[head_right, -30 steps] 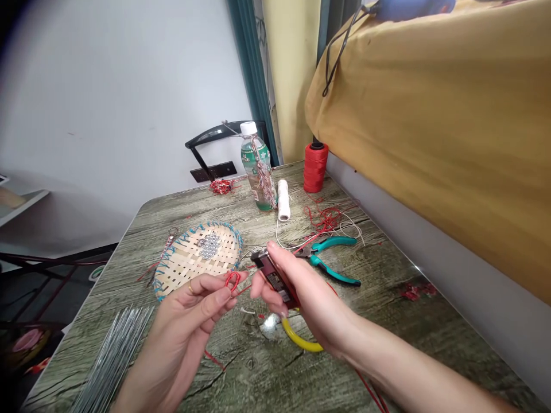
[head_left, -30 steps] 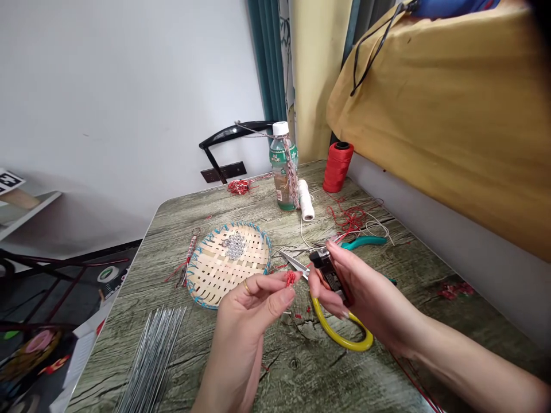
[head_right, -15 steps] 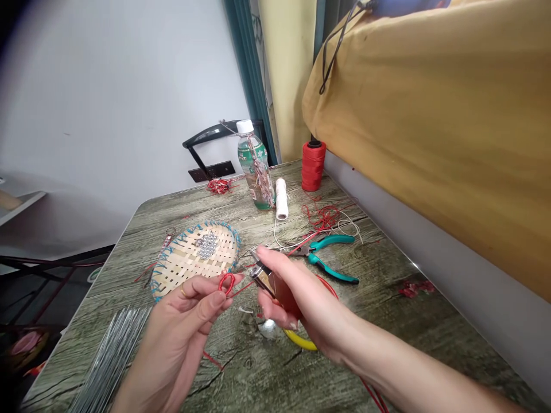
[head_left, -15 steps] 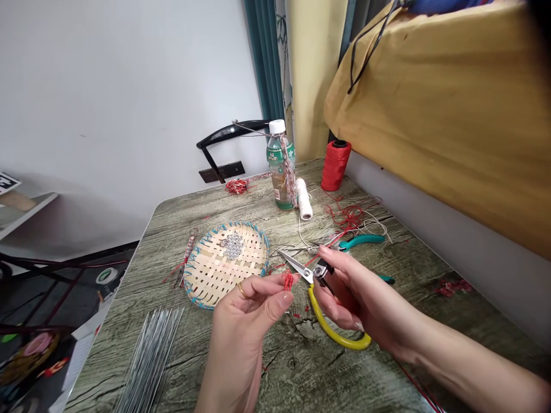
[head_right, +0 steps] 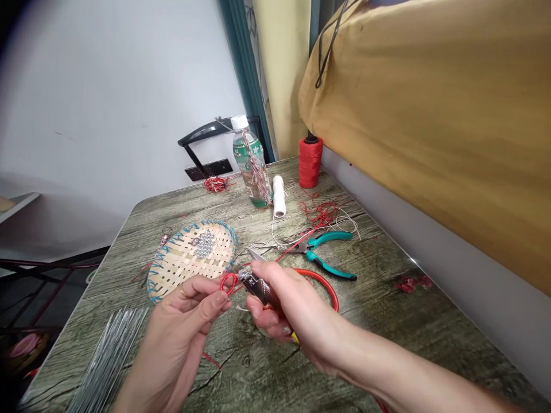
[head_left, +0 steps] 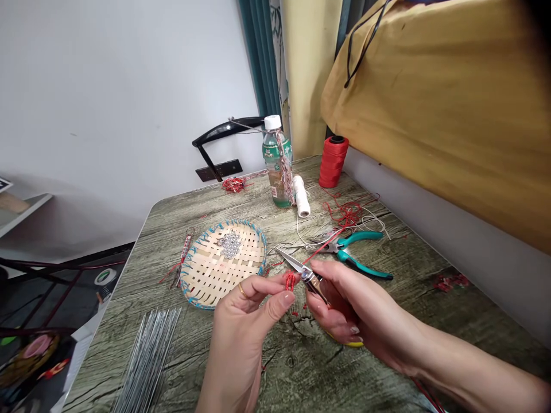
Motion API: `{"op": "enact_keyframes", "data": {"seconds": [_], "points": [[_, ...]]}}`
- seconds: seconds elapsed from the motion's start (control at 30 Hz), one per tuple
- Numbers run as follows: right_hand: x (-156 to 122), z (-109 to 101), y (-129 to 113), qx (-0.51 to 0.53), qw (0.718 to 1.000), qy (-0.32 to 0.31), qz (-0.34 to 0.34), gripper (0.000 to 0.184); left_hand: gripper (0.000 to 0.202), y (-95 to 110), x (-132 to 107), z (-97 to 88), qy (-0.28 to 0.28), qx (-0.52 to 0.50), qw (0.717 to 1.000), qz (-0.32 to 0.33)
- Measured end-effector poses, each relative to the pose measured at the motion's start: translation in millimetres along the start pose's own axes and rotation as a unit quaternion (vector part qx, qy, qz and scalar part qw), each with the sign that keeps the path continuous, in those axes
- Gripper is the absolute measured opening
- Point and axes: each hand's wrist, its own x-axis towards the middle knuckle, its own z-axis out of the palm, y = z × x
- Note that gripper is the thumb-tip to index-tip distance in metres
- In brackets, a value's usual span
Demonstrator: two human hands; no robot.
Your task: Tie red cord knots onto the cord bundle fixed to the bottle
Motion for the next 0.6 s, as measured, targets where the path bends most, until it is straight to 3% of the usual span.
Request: {"op": "enact_keyframes", "data": {"seconds": [0.6], "points": [[-1.1,1.3,-1.3,-0.051,0.997,-0.021,-0.045,0.037,0.009,-3.8,1.0,-2.3,-0.026,0.005,1.000,0.008]]}}
